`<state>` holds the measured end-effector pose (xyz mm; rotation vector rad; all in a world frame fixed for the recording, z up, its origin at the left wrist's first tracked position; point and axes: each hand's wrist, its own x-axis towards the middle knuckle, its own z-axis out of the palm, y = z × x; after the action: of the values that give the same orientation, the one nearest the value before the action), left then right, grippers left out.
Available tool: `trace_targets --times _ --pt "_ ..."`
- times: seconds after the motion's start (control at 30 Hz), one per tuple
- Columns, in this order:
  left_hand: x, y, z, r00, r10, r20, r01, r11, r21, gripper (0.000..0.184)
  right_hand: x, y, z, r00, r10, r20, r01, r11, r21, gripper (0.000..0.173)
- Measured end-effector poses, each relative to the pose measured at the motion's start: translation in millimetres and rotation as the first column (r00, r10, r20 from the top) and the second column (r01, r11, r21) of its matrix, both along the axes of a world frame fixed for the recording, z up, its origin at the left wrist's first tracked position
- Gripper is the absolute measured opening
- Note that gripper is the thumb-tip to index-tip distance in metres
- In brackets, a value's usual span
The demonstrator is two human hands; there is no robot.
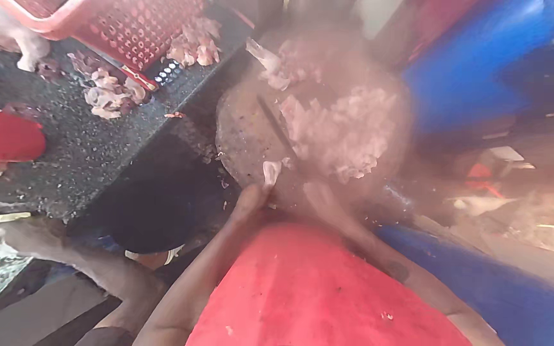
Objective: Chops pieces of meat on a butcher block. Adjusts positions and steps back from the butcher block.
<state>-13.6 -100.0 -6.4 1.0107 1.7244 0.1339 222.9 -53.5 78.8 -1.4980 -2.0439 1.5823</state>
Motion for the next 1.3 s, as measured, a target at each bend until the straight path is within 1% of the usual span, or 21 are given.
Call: trace_targets --times 0.07,0.13,0.2,0.27,0.3,0.37,0.43,0.5,0.57,0.6,0.63,0.7,0.77,0.87,0.93,0.97,1.0,1.1,1.17,1.23,1.3 --pt "-9 1 1 0.994 0.066 -0.085 -0.062 0.997 0.054 0.042 -14 -2 30 0.966 0.015 -0.258 0.027 0.987 0.157 0.069" --pt "-14 1 1 0.988 0.129 -0.083 -0.123 0.989 0.082 0.037 -27 -8 36 0.932 0.062 -0.358 0.039 0.963 0.268 0.078" --pt "-15 1 0 0.984 0.174 -0.021 -0.172 0.981 0.085 0.034 -28 -18 0 0.976 0.072 -0.206 -0.019 0.968 0.249 0.076" --pt "-15 -2 -1 0.973 0.224 0.057 -0.228 0.971 0.078 0.032 -25 -19 -46 0.993 0.1 0.069 -0.096 0.994 -0.059 0.06" --pt "-15 -4 -1 0.966 0.245 0.085 -0.251 0.966 0.067 0.032 -26 -17 -61 0.982 0.113 0.152 -0.083 0.978 -0.193 0.059" --pt "-21 -7 -3 0.957 0.276 0.088 -0.283 0.956 0.078 0.031 -29 -12 -59 0.973 0.12 0.195 -0.07 0.966 -0.248 0.058" --pt "-28 -11 -6 0.935 0.347 0.066 -0.353 0.926 0.133 0.029 -32 -12 -33 0.988 0.114 0.109 -0.098 0.985 -0.146 0.055" --pt "-33 -16 -9 0.893 0.443 0.081 -0.45 0.871 0.195 0.028 -37 -14 -2 0.987 0.132 -0.096 -0.126 0.99 0.059 0.058" --pt "-35 -14 -10 0.847 0.518 0.118 -0.53 0.817 0.227 0.027 -42 -13 8 0.952 0.208 -0.223 -0.152 0.958 0.244 0.068" --pt "-37 -12 -8 0.837 0.531 0.131 -0.547 0.804 0.233 0.027 -42 -13 0 0.95 0.244 -0.197 -0.187 0.945 0.268 0.069" --pt "-38 -12 -7 0.838 0.528 0.138 -0.545 0.806 0.232 0.026 -36 -13 -13 0.957 0.272 -0.099 -0.247 0.946 0.208 0.066" --pt "-41 -17 -8 0.85 0.504 0.154 -0.527 0.822 0.215 0.026 -29 -5 -45 0.939 0.312 0.142 -0.294 0.946 -0.136 0.063" --pt "-43 -30 -9 0.837 0.513 0.191 -0.544 0.821 0.176 0.024 -32 -1 -56 0.931 0.278 0.235 -0.223 0.945 -0.238 0.063" --pt "-41 -53 -16 0.792 0.56 0.245 -0.591 0.803 0.075 0.021 -39 -9 -20 0.981 0.196 0.009 -0.194 0.976 -0.101 0.055" --pt "-35 -61 -23 0.771 0.578 0.267 -0.609 0.792 0.044 0.02 -45 -17 -6 0.958 0.198 -0.21 -0.203 0.979 -0.003 0.062" --pt "-32 -62 -27 0.766 0.579 0.279 -0.613 0.789 0.047 0.02 -46 -21 -11 0.947 0.216 -0.24 -0.216 0.976 0.026 0.065" --pt "-30 -63 -29 0.769 0.572 0.287 -0.609 0.791 0.056 0.019 -43 -23 -21 0.951 0.248 -0.184 -0.253 0.968 -0.001 0.062" --pt "-32 -61 -24 0.782 0.559 0.275 -0.602 0.791 0.105 0.017 -23 -24 -62 0.949 0.306 0.07 -0.268 0.906 -0.329 0.059" --pt "-55 -57 -17 0.745 0.625 0.234 -0.667 0.704 0.245 0.023 -3 -22 -70 0.964 0.2 0.178 -0.141 0.945 -0.295 0.063" --pt "-97 -59 -16 0.669 0.722 0.177 -0.718 0.565 0.407 0.04 20 -25 -53 0.943 0.107 0.316 -0.035 0.973 -0.227 0.06" --pt "-133 -52 -5 0.627 0.772 0.11 -0.708 0.505 0.494 0.055 60 -19 -44 0.91 0.135 0.391 -0.049 0.974 -0.222 0.059"
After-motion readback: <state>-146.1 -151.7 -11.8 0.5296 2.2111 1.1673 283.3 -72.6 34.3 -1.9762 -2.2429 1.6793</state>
